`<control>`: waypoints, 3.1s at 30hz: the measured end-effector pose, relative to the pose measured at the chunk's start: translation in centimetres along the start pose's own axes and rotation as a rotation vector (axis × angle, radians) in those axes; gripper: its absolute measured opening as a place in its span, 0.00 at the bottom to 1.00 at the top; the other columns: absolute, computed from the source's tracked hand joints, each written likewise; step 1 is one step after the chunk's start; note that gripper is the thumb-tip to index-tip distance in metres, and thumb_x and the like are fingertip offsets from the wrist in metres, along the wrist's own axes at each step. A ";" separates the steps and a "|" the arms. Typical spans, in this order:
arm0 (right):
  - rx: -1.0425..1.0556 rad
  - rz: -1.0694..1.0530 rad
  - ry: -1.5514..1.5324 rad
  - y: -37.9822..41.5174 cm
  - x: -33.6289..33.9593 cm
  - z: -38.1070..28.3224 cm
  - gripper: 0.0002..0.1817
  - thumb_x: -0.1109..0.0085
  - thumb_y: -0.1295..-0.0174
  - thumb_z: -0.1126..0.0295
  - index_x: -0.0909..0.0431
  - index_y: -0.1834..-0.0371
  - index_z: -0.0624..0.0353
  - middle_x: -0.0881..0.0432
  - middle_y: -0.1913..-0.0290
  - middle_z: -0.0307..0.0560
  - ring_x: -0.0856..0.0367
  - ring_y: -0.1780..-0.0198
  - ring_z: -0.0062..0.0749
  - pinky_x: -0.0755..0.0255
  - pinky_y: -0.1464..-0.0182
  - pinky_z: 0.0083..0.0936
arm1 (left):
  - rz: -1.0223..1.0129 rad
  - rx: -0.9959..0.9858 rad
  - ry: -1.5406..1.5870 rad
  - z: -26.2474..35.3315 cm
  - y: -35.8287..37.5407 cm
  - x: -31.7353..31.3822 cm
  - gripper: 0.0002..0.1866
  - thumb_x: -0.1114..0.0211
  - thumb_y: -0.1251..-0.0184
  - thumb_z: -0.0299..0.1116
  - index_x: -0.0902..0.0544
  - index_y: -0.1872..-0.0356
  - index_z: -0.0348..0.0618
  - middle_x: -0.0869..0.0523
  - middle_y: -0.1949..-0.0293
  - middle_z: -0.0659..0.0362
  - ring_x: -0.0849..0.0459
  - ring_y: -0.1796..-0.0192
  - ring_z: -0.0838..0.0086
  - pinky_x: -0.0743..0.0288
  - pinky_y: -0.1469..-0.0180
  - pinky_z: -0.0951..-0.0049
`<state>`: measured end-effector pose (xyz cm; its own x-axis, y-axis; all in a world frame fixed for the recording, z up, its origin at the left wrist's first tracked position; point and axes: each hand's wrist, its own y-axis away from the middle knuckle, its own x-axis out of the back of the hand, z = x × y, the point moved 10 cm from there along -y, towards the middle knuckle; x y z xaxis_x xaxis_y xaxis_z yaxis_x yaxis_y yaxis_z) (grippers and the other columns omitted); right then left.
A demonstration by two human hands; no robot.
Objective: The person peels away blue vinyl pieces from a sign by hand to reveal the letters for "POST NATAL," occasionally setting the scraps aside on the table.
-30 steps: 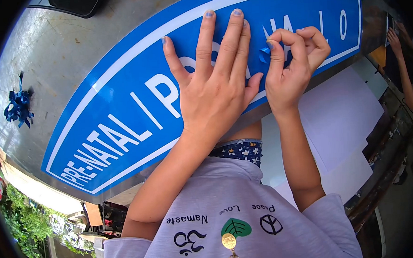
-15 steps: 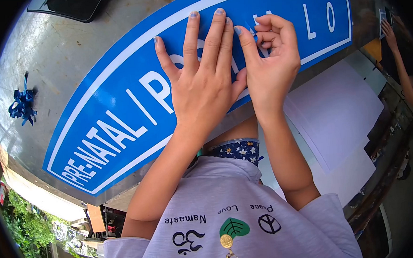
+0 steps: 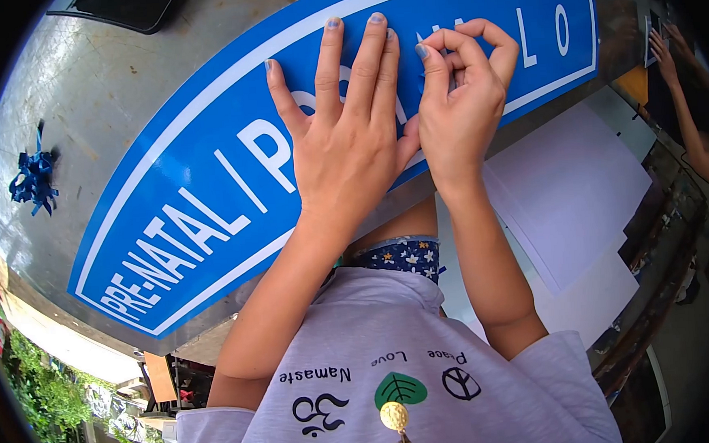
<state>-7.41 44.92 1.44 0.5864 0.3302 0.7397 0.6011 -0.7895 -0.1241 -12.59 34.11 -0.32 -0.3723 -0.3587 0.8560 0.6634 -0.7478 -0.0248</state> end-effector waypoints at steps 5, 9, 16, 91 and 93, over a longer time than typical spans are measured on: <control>0.036 -0.045 -0.022 -0.3 -0.1 0.1 0.01 0.41 0.41 0.82 0.21 0.68 0.66 0.31 0.51 0.48 0.28 0.77 0.23 0.30 0.69 0.20 | -0.014 0.009 -0.014 0.0 -0.1 0.0 0.40 0.32 0.48 0.54 0.28 0.32 0.51 0.32 0.30 0.66 0.42 0.25 0.64 0.66 0.28 0.39; -0.003 -0.102 -0.050 -0.5 -0.1 0.4 0.02 0.41 0.41 0.82 0.21 0.67 0.65 0.31 0.51 0.47 0.27 0.76 0.23 0.29 0.69 0.19 | -0.015 -0.002 -0.022 0.1 0.0 0.0 0.38 0.33 0.46 0.54 0.28 0.33 0.51 0.32 0.30 0.66 0.42 0.25 0.64 0.65 0.28 0.39; 0.021 -0.151 -0.063 -0.5 -0.2 0.6 0.03 0.42 0.39 0.82 0.20 0.64 0.63 0.32 0.49 0.46 0.25 0.74 0.21 0.28 0.69 0.16 | -0.014 0.001 -0.014 0.1 0.0 0.1 0.38 0.33 0.46 0.53 0.28 0.33 0.51 0.33 0.30 0.65 0.42 0.25 0.64 0.65 0.28 0.38; -0.665 -0.205 -1.341 20.1 10.7 1.4 0.10 0.54 0.25 0.64 0.30 0.51 0.57 0.31 0.57 0.35 0.34 0.63 0.15 0.37 0.60 0.16 | -0.230 -0.261 0.596 10.9 11.8 5.1 0.17 0.28 0.45 0.29 0.19 0.53 0.45 0.19 0.56 0.59 0.21 0.53 0.65 0.31 0.47 0.66; -0.677 -0.189 -1.280 22.4 11.1 1.8 0.09 0.55 0.24 0.63 0.30 0.51 0.55 0.30 0.60 0.34 0.33 0.64 0.13 0.36 0.62 0.15 | -0.197 -0.335 0.566 11.0 13.4 6.9 0.16 0.28 0.45 0.30 0.19 0.55 0.45 0.18 0.59 0.61 0.20 0.54 0.66 0.31 0.48 0.67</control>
<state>13.55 31.83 5.73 0.8188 0.3940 -0.4174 0.5693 -0.6507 0.5025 0.89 27.76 10.90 -0.8077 -0.3663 0.4619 0.3457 -0.9290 -0.1323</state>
